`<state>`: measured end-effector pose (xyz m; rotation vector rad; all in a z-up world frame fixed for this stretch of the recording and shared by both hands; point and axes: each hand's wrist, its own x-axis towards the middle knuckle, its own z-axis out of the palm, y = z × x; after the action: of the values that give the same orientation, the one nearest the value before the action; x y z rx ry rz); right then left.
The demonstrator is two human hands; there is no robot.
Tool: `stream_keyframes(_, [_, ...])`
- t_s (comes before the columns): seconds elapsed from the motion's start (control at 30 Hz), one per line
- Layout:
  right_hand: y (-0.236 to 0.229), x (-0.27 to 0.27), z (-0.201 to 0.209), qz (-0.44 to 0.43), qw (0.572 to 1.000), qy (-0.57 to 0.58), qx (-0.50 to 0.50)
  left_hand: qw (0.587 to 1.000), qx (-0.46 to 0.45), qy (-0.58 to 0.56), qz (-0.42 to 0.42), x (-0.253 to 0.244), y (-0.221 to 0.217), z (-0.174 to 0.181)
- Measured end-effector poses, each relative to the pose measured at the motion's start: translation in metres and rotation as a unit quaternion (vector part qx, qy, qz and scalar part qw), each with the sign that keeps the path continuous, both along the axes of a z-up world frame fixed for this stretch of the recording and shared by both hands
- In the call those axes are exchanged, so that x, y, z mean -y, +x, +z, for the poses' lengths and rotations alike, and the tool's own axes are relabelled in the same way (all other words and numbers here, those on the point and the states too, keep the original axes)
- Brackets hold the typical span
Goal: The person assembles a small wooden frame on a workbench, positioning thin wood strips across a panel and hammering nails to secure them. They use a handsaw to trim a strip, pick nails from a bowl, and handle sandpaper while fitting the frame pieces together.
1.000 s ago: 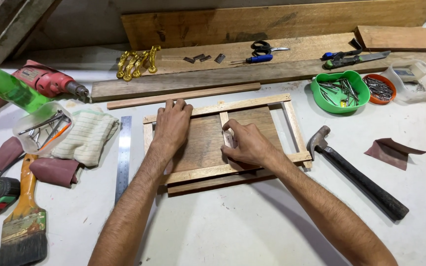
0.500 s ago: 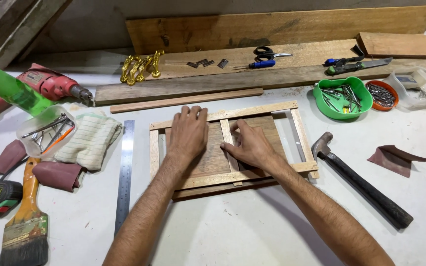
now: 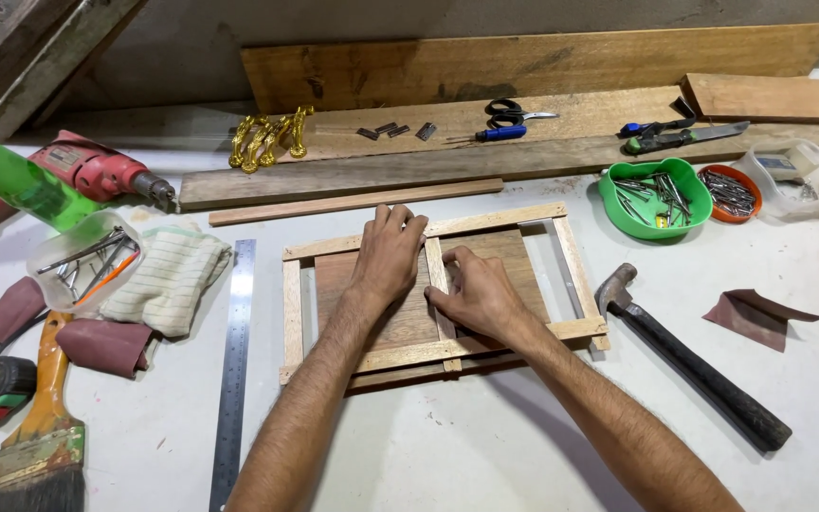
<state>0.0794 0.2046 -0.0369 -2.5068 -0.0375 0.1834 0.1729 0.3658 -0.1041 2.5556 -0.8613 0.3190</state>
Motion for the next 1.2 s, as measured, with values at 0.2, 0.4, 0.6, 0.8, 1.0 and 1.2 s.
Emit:
stream_keyframes(0.2, [-0.003,0.003,-0.004,0.008,1.000,0.004,0.009,1.000,-0.013,0.000,-0.008,-0.002,-0.005,0.010])
stream_keyframes(0.4, [-0.002,0.009,-0.011,0.012,0.999,0.031,0.017,1.000,-0.017,0.006,-0.012,-0.002,-0.006,0.013])
stream_keyframes(0.6, [-0.001,0.010,-0.016,-0.008,0.998,0.063,-0.001,0.999,-0.042,0.033,-0.005,0.002,-0.002,0.015])
stream_keyframes(0.8, [-0.001,0.011,-0.020,-0.003,0.997,0.078,0.001,0.993,-0.108,0.031,0.023,0.007,-0.004,0.024])
stream_keyframes(1.0, [-0.001,0.011,-0.017,-0.002,0.997,0.076,0.005,0.994,-0.104,0.019,0.031,0.006,-0.005,0.022])
stream_keyframes(1.2, [-0.005,0.012,-0.019,-0.012,0.994,0.104,0.015,0.996,-0.084,0.003,0.035,0.004,-0.008,0.023])
